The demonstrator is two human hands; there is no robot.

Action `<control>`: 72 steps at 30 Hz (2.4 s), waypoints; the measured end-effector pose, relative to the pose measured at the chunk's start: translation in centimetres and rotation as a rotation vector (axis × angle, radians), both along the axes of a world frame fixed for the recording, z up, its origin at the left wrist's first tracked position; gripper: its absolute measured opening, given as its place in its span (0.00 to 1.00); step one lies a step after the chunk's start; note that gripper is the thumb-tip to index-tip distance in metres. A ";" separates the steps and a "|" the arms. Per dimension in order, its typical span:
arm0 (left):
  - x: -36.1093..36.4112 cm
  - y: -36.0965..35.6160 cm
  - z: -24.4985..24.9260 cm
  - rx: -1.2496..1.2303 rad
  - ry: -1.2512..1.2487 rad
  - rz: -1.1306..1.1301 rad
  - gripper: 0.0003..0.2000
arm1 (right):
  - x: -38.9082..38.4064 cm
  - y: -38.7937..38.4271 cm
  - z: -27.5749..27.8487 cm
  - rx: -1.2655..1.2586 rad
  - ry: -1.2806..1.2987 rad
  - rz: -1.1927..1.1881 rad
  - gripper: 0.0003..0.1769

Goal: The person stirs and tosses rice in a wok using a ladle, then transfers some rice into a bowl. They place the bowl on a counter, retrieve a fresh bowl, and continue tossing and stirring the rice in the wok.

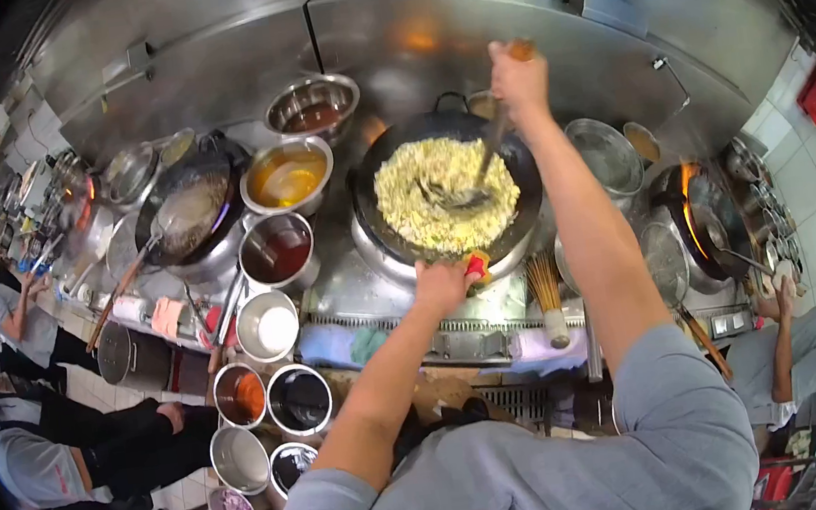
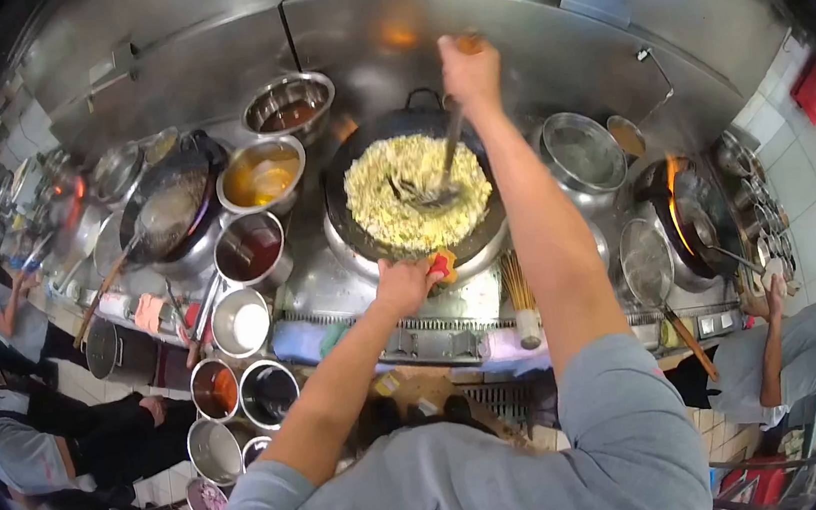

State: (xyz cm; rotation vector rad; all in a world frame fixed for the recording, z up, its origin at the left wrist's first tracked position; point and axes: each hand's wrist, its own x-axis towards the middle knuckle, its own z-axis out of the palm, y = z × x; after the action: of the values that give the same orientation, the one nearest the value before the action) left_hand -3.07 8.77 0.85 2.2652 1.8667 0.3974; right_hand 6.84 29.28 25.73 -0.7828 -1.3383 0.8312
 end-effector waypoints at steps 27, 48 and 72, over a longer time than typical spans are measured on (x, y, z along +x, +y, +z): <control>-0.9 1.2 -0.8 0.130 -0.113 -0.075 0.20 | -1.2 -10.7 -1.3 0.170 0.148 0.092 0.20; -0.4 1.3 0.8 -0.106 -0.062 0.003 0.23 | 4.1 -6.7 -7.5 0.196 0.159 -0.014 0.19; -1.1 2.3 -1.3 0.092 -0.035 -0.101 0.23 | 3.0 1.1 -3.8 0.213 0.093 0.004 0.18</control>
State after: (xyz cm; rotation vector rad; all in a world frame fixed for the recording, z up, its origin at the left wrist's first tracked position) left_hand -4.13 11.02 -0.41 2.3841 1.7434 0.5137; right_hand 9.83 30.35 21.93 -0.5687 -1.3208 0.7062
